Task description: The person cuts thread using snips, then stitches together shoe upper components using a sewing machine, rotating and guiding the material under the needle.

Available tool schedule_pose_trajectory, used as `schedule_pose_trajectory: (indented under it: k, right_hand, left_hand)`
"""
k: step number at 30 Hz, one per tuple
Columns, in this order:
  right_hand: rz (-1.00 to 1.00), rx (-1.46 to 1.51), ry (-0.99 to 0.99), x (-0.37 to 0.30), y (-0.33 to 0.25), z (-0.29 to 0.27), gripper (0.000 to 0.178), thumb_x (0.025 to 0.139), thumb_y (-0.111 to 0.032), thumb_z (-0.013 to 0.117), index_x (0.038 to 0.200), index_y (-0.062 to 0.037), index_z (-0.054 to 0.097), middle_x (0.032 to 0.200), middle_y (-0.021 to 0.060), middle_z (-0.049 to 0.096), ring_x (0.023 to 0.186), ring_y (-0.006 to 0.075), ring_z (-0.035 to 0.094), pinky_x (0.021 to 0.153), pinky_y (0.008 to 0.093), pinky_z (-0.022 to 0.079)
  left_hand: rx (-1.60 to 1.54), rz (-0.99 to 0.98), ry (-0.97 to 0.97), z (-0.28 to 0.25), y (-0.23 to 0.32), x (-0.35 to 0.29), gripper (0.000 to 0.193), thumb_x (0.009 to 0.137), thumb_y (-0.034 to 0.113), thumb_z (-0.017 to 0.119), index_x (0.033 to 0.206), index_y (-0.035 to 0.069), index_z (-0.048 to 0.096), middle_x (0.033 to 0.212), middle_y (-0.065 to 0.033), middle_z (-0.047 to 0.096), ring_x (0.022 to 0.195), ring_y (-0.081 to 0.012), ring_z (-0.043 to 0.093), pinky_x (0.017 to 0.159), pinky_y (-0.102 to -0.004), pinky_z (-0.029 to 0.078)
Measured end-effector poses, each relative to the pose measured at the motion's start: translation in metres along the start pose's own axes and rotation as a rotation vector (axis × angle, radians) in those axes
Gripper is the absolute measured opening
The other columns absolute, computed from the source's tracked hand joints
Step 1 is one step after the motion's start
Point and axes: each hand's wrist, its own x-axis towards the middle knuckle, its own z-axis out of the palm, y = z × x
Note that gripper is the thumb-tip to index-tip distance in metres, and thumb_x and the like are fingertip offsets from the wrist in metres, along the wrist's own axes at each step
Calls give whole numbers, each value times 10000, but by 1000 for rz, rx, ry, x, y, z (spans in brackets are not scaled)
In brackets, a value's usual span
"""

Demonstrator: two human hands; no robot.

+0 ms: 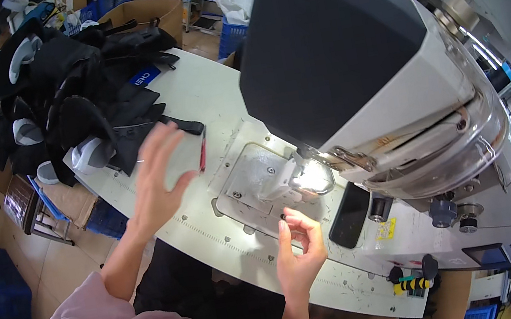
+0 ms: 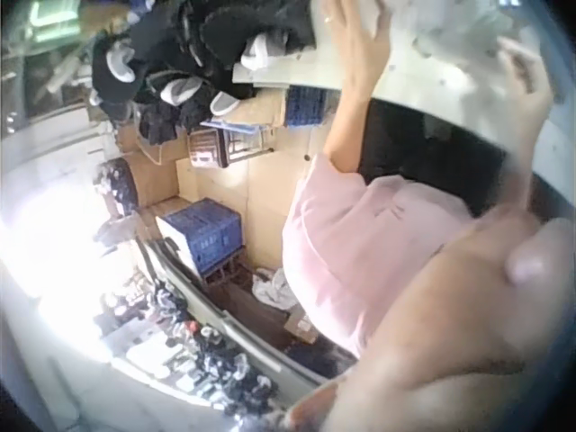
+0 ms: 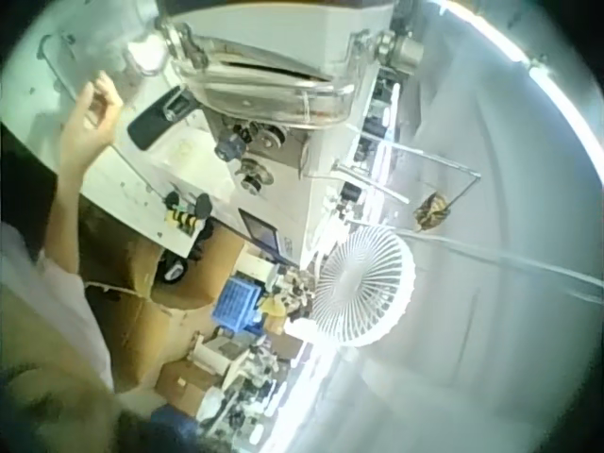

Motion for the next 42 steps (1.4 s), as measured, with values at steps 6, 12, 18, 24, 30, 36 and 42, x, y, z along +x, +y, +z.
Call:
schedule_pose_trajectory:
  k: [6,12,18,24,30,36,42]
  right_hand:
    - [-3,24,-128,-8,-2,8,79,890,-13,640,957,21,615,961,108,701,764,102,643,721,242,520]
    - [-6,101,-364,-14,-16,27,109,927,-35,620,1007,35,597,977,111,691,794,95,626,756,225,500]
    - [-95,120,-454,-16,-34,32,89,918,-42,634,977,21,613,951,91,708,761,100,647,708,243,520]
    - [43,231,-503,-1,-46,12,150,968,-103,575,1020,34,606,1017,137,694,873,142,652,782,268,508]
    - [204,507,-762,36,-54,69,188,969,-90,560,1125,15,557,1164,130,621,1041,143,590,848,274,478]
    - [337,353,-724,34,-37,83,201,896,-64,680,1024,21,550,944,55,604,884,80,582,776,236,482]
    - [244,627,-679,14,-41,83,197,926,-114,661,1048,6,564,910,21,601,848,67,572,773,214,461]
  left_hand:
    - [529,-31,740,-75,-53,37,429,838,74,670,1248,45,548,1301,-147,557,1219,-309,490,1050,-403,329]
    - [195,-370,382,-89,-127,22,538,827,100,711,1319,65,496,1122,-114,561,1048,-270,539,936,-369,425]
    - [507,-248,410,-97,-110,44,480,789,94,749,1239,126,583,1048,-96,508,1011,-278,478,949,-403,389]
    - [143,380,114,-103,-50,34,190,593,-12,672,748,92,636,808,-80,535,805,-274,579,655,-374,474]
    - [-64,920,-300,-77,61,-36,144,644,180,639,720,84,564,821,-22,515,744,-155,567,663,-282,485]
    - [-784,683,-598,-96,57,8,194,879,207,664,885,15,639,1019,-94,631,822,-234,651,738,-338,519]
    - [-414,225,-302,-65,-34,85,574,901,209,583,1432,70,416,1438,-145,448,1334,-293,399,1126,-394,267]
